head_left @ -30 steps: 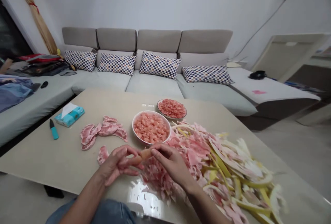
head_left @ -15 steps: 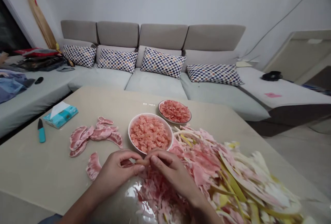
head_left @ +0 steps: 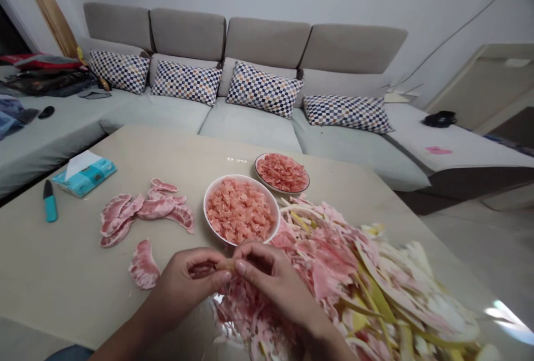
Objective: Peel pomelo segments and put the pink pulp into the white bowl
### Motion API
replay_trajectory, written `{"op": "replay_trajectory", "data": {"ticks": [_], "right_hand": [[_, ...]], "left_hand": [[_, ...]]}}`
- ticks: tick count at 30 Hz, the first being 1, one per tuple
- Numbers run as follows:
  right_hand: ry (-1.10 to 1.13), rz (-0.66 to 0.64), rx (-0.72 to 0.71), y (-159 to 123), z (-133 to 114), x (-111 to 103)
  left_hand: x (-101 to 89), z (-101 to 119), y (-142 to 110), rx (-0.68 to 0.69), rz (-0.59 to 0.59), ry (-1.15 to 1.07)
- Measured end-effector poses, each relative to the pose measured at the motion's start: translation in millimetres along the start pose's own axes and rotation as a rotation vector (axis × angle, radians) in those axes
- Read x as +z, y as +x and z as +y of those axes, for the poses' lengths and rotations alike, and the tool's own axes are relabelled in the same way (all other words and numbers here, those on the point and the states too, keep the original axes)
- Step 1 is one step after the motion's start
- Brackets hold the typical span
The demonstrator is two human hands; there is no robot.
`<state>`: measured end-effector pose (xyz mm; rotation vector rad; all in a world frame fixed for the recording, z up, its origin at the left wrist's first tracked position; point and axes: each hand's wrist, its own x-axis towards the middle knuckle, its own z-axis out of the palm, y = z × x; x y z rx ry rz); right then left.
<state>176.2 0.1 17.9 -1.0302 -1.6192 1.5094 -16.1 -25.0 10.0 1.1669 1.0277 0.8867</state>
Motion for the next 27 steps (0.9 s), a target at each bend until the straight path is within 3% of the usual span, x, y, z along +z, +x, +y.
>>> {"op": "replay_trajectory", "data": {"ticks": [6,13,21,27], "right_hand": [[0.406,-0.005,0.114,4.0,13.8,5.3],[0.282,0.045,0.012,4.0,10.8,4.1],[0.047,0.054,-0.030,1.5,12.0,3.1],[0.183,0.105,0.000,4.8,20.0,3.7]], "left_hand": [[-2.5,-4.2,2.5,0.028,-0.010,-0.106],[-4.0,-6.4,4.8,0.021,0.072,-0.170],[-3.9,-12.4,4.3,0.026,0.043,-0.083],[-4.5,-13.8,4.7,0.013,0.045,-0.081]]}}
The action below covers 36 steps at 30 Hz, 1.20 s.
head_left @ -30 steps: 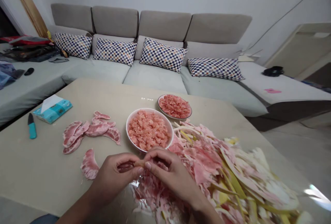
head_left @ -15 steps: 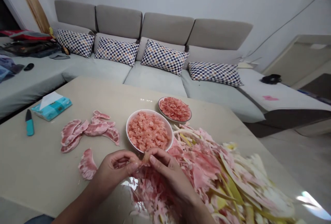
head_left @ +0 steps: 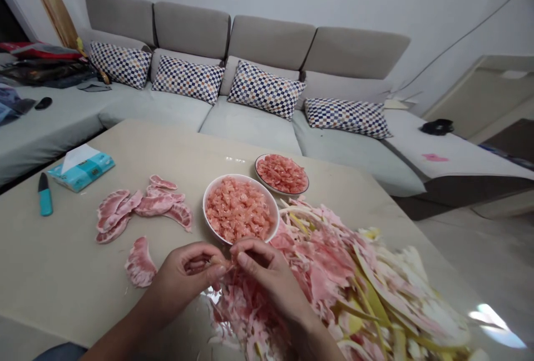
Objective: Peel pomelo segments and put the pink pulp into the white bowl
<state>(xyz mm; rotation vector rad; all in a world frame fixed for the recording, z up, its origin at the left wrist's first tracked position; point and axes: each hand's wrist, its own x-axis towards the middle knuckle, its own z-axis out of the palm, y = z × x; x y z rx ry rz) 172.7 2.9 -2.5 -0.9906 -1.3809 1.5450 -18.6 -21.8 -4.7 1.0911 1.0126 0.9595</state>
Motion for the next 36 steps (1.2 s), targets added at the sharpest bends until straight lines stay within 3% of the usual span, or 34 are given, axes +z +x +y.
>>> {"op": "replay_trajectory", "data": {"ticks": [10,17,23,30,36], "right_hand": [[0.119,0.066,0.041,-0.9,6.6,4.6],[0.270,0.258,0.034,1.0,4.6,-3.2],[0.268,0.175,0.075,-2.8,0.0,1.8],[0.150,0.096,0.043,-3.8,0.0,-0.8],[0.038,0.048,-0.033,-5.8,-1.3,0.0]], "left_hand": [[-3.2,1.5,-1.4,-0.007,-0.095,-0.027],[0.7,1.0,-8.6,-0.005,-0.121,-0.053],[0.5,-4.8,-6.9,-0.015,-0.117,-0.174],[-1.0,-4.8,-9.0,-0.002,-0.143,-0.011],[0.6,-4.7,-8.6,0.036,-0.207,-0.067]]}}
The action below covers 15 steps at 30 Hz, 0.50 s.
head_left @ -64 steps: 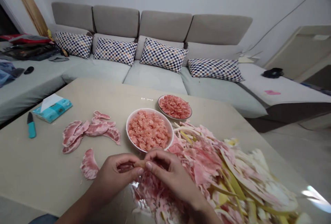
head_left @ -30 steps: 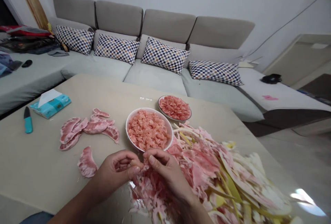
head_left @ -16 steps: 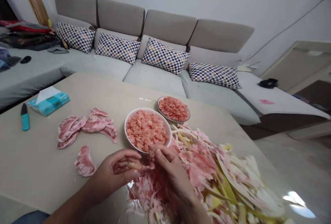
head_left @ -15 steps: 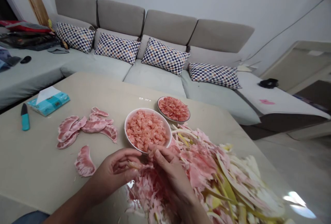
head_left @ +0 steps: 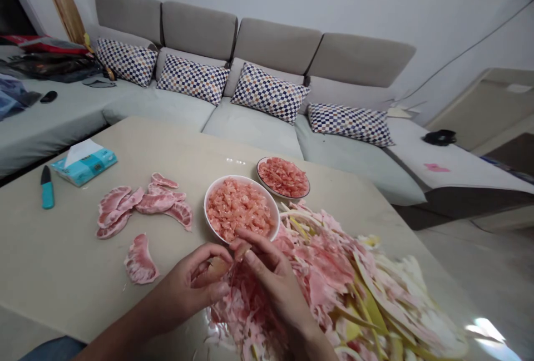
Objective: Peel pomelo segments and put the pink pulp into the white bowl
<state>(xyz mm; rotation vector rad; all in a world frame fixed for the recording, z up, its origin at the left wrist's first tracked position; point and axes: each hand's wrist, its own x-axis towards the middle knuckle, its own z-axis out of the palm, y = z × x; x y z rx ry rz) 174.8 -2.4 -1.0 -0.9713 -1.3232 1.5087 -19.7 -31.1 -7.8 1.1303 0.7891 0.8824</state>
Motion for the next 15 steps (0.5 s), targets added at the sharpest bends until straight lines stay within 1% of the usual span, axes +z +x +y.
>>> {"op": "replay_trajectory", "data": {"ticks": [2,4,9,10,12,14,15], "right_hand": [[-0.072,0.039,-0.028,1.1,-0.1,-0.2],[-0.170,0.112,-0.065,3.6,0.3,-1.9],[-0.440,0.262,-0.210,9.7,-0.2,-10.3],[-0.448,0.277,-0.223,9.9,-0.8,-11.6],[-0.396,0.285,-0.206,9.1,-2.6,-13.1],[-0.333,0.268,-0.177,7.2,-5.0,-13.1],[-0.335,0.256,-0.168,6.0,-6.3,-12.4]], "left_hand": [[0.7,1.2,-0.5,-0.009,0.009,0.018],[0.9,2.3,-0.7,-0.038,0.029,0.027],[-0.2,1.9,1.9,-0.081,0.051,-0.027],[-0.2,1.6,2.5,-0.082,0.052,-0.027],[-0.1,1.4,3.4,-0.086,0.060,-0.019],[-0.2,2.5,3.3,-0.089,0.077,-0.024],[-0.6,3.5,3.0,-0.087,0.089,-0.030]]}}
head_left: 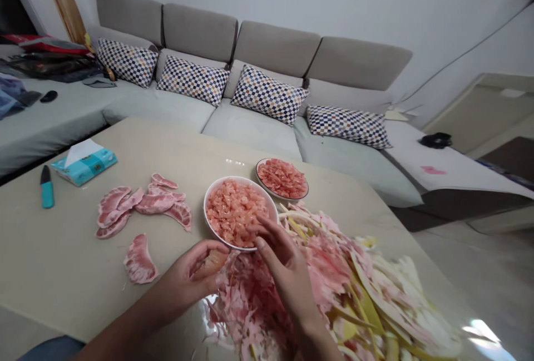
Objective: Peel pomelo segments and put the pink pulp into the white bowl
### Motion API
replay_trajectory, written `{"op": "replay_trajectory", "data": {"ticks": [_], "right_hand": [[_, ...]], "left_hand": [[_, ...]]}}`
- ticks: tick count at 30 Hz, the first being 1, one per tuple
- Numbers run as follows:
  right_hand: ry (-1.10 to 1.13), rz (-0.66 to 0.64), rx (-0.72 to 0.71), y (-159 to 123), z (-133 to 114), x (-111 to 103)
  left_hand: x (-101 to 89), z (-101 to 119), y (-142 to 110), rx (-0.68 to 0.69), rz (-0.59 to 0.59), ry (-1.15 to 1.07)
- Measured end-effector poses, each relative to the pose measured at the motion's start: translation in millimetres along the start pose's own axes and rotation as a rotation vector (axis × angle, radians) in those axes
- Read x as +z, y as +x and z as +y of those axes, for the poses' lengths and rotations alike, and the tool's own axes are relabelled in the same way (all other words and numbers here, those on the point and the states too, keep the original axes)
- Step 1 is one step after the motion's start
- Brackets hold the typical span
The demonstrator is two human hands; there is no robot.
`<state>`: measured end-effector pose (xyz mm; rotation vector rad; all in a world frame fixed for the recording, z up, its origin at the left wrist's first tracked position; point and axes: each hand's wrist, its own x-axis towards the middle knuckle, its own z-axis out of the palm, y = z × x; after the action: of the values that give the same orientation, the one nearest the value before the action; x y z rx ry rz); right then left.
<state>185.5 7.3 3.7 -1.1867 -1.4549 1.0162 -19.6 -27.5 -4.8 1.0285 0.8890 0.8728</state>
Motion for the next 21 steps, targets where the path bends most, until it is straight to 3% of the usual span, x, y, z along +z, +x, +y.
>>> {"op": "replay_trajectory", "data": {"ticks": [7,10,12,14,16,19,21], "right_hand": [[-0.503,-0.313,-0.181,-13.9,-11.1,5.1],[-0.503,-0.461,-0.288,-21.2,-14.4,6.5],[-0.467,-0.508,-0.258,-24.2,-15.5,7.1],[-0.448,-0.455,-0.151,-24.9,-15.5,8.0],[-0.427,-0.321,-0.092,-23.3,-14.5,9.1],[-0.382,-0.109,-0.193,-18.8,-11.5,10.9],[-0.339,-0.093,-0.280,-16.6,-9.0,12.5]], "left_hand": [[-10.6,11.3,-1.5,0.008,0.250,0.029],[-11.8,11.6,0.1,0.049,0.273,0.068],[-10.4,9.2,1.2,0.071,0.282,0.077],[-8.4,5.5,1.9,0.075,0.283,0.067],[-6.6,1.7,1.8,0.080,0.273,0.056],[-4.8,-1.8,0.7,0.101,0.232,0.053],[-3.7,-2.4,-0.1,0.099,0.193,0.040]]}}
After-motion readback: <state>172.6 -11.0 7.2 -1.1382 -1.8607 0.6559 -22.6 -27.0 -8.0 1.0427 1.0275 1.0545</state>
